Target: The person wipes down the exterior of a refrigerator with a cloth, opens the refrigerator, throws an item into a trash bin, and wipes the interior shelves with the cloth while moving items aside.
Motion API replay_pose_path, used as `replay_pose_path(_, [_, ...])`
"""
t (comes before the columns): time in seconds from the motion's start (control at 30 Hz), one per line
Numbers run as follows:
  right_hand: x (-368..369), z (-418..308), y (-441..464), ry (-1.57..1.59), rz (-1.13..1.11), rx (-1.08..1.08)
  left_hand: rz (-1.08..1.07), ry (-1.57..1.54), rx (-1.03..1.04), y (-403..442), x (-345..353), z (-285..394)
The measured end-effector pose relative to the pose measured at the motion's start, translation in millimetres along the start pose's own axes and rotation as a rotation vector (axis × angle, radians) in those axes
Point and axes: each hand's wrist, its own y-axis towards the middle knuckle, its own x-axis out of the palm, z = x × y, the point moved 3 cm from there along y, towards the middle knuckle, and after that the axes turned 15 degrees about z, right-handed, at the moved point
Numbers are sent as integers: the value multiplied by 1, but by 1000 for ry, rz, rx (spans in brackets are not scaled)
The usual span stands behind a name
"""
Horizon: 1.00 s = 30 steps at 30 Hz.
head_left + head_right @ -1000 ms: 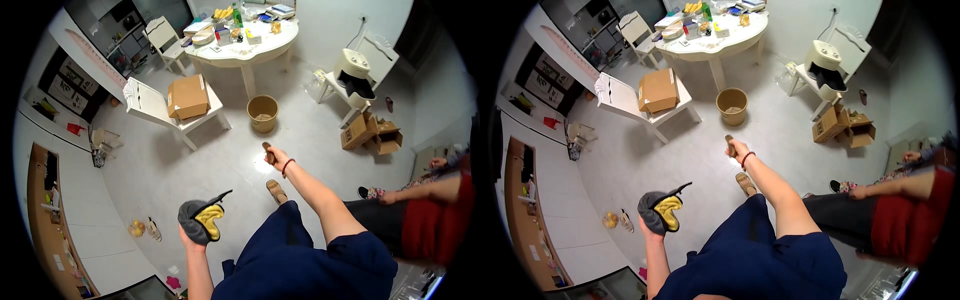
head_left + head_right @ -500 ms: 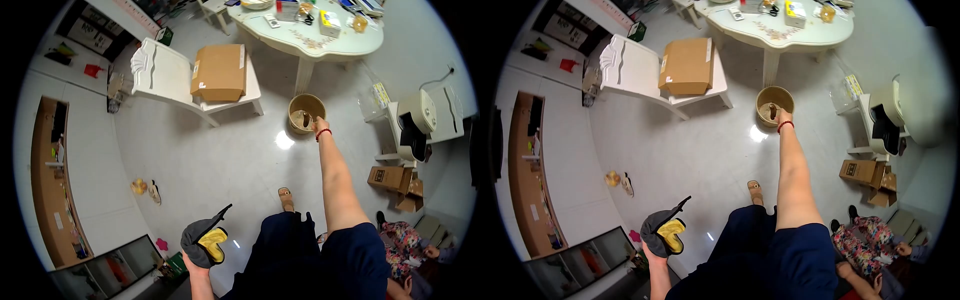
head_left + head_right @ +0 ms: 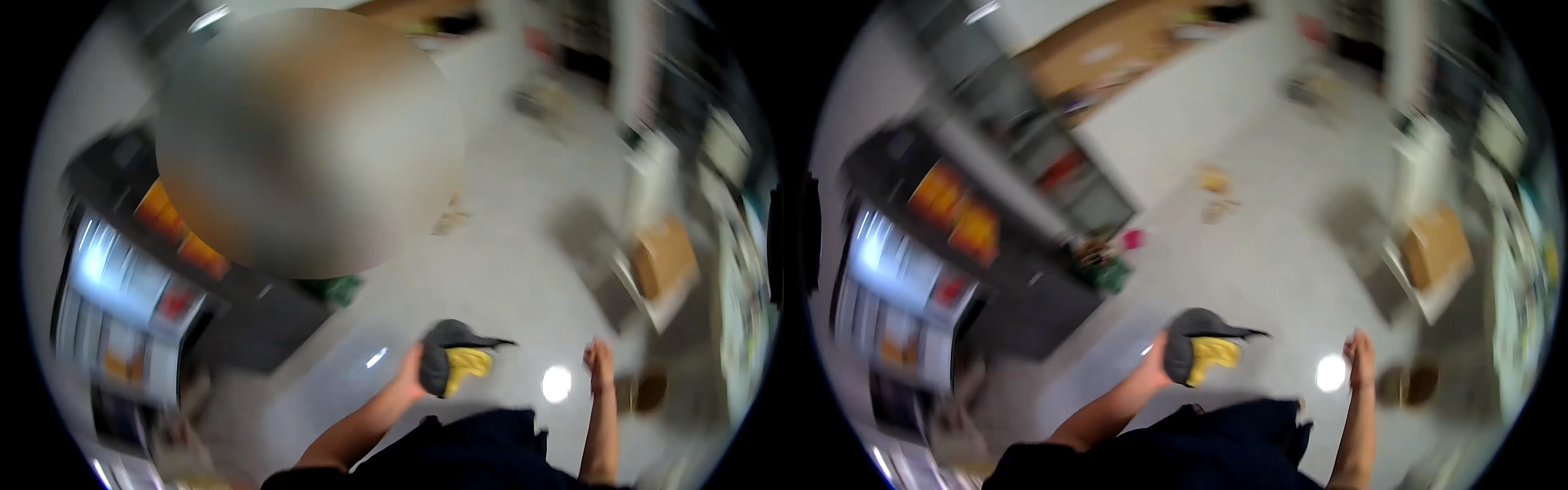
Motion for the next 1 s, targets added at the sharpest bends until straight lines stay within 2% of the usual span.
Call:
replay_pose_path(0.03, [49,10,-42,-61,-217,38,54,-57,83,-21,-28,27])
replay_pose_path(0.07, [106,9,-91,-308,-266,73,99,-83,79,-32,-44,35])
replay_pose_path(0.1, [179,2,-153,-305,-472,91,100,-105,137,-65,-60,56])
replay_pose_path(0.13, [213,-9,-205,-297,-638,120,101,-112,158,-82,-66,47])
replay_pose_path(0.2, [319,-9,-300,-251,-960,72,185,-105,302,-134,-101,83])
replay_pose_path(0.27, [398,18,-361,-319,-1124,125,265,-71,474,-190,-121,116])
replay_pose_path(0.3, [434,30,-390,-307,-1207,81,235,-80,620,-207,-145,134])
replay_pose_path(0.37, [497,56,-435,-303,-1307,57,314,-111,778,-255,-176,171])
replay_pose_path(0.47, [563,78,-483,-296,-1486,352,551,45,1164,-322,-206,221])
replay_pose_path(0.5, [583,90,-496,-289,-1510,409,633,70,1227,-342,-222,237])
replay_pose_path(0.53, [604,94,-508,-266,-1508,442,763,149,1252,-361,-238,248])
replay_pose_path(0.6, [638,103,-528,-218,-1488,524,883,186,1199,-388,-276,270])
replay_pose_path(0.7, [701,128,-551,-152,-1453,639,1049,628,1036,-434,-310,308])
replay_pose_path(0.8, [765,147,-577,-168,-1504,760,1012,978,948,-457,-339,338])
replay_pose_path(0.83, [780,157,-589,-172,-1516,807,1066,1111,847,-476,-316,355])
replay_pose_path(0.93, [835,196,-633,-118,-1581,898,1296,1126,948,-511,-345,383])
replay_pose_path(1.0, [866,221,-652,-97,-1593,968,1499,995,1032,-541,-391,397])
